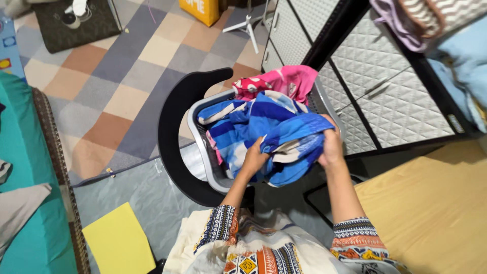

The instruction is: The person folds a blue and white patterned towel on a wooden table, then places it on a shelf. They then pick up a pink floral towel from a laundry basket.

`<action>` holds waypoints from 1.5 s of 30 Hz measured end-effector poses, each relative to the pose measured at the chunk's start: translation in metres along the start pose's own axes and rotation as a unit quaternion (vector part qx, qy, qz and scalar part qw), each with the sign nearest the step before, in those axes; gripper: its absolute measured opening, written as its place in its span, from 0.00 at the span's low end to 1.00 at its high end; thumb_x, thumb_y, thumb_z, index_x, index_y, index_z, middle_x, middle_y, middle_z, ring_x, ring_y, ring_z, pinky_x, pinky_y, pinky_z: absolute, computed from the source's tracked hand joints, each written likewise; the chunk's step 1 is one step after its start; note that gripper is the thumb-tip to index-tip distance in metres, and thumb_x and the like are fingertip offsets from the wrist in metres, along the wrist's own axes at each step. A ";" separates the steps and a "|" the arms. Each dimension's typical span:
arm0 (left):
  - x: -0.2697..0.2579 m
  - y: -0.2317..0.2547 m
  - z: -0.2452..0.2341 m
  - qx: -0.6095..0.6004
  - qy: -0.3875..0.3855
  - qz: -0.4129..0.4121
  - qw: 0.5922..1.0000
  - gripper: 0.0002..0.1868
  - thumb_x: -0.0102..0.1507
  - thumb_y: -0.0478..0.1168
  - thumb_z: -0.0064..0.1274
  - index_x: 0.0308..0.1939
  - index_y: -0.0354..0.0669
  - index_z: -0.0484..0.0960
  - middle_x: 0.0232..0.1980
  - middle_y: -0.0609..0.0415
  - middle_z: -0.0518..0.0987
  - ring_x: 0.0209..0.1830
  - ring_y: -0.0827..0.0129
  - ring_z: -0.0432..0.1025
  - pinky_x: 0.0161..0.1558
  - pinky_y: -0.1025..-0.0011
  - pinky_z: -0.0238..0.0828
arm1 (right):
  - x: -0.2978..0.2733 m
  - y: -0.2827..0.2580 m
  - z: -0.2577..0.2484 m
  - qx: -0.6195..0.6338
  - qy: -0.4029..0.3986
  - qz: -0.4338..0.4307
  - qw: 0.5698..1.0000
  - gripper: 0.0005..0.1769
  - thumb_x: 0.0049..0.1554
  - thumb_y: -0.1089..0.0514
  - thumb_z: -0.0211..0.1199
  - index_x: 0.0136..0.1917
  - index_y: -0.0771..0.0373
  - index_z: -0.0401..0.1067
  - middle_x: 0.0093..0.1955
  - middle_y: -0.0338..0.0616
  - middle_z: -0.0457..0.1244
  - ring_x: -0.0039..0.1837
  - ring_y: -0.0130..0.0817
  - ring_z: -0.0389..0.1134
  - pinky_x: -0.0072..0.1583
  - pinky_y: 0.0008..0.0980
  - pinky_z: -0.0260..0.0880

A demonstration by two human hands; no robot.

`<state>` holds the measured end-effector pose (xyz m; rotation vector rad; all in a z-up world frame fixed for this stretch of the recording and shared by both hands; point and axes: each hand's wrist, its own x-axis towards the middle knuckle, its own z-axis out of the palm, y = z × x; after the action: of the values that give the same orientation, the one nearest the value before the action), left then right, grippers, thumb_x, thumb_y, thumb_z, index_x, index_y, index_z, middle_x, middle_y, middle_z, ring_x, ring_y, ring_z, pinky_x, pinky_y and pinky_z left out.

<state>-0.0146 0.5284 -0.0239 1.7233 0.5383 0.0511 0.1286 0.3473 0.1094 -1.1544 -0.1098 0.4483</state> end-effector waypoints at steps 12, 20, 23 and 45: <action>-0.074 0.109 0.123 -0.439 -0.031 -0.014 0.898 0.23 0.67 0.48 0.44 0.64 0.46 0.71 0.57 0.55 0.78 0.56 0.69 0.73 0.60 0.68 0.70 | -0.160 -0.101 -0.081 -0.345 -0.176 -0.140 0.911 0.76 0.38 0.72 0.78 0.85 0.56 0.30 0.83 0.48 0.42 0.79 0.34 0.48 0.73 0.35 0.53; -0.185 0.157 0.170 -0.513 -0.165 -0.061 0.840 0.23 0.65 0.45 0.51 0.62 0.41 0.73 0.50 0.51 0.79 0.48 0.65 0.74 0.53 0.66 0.73 | -0.248 -0.085 -0.169 -0.338 -0.074 -0.015 0.938 0.42 0.44 0.66 0.77 0.71 0.66 0.67 0.65 0.48 0.68 0.65 0.35 0.69 0.67 0.36 0.70; -0.203 0.163 0.167 -0.505 -0.214 -0.063 0.834 0.22 0.63 0.41 0.52 0.60 0.40 0.74 0.46 0.50 0.78 0.43 0.62 0.73 0.47 0.63 0.73 | -0.262 -0.068 -0.202 -0.227 0.061 -0.092 0.968 0.35 0.49 0.63 0.73 0.68 0.63 0.65 0.63 0.40 0.67 0.64 0.30 0.68 0.66 0.33 0.69; -0.255 0.214 0.207 -0.119 -0.557 0.089 0.817 0.32 0.61 0.42 0.58 0.68 0.35 0.70 0.56 0.55 0.80 0.54 0.74 0.72 0.59 0.76 0.67 | -0.486 -0.142 -0.311 0.132 0.202 -0.155 0.958 0.30 0.61 0.56 0.71 0.70 0.72 0.67 0.65 0.52 0.67 0.65 0.44 0.70 0.69 0.44 0.69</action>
<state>-0.1055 0.2161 0.1940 1.2618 -0.4925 -0.6988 -0.1749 -0.1588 0.1798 -0.9243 0.1213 -0.0559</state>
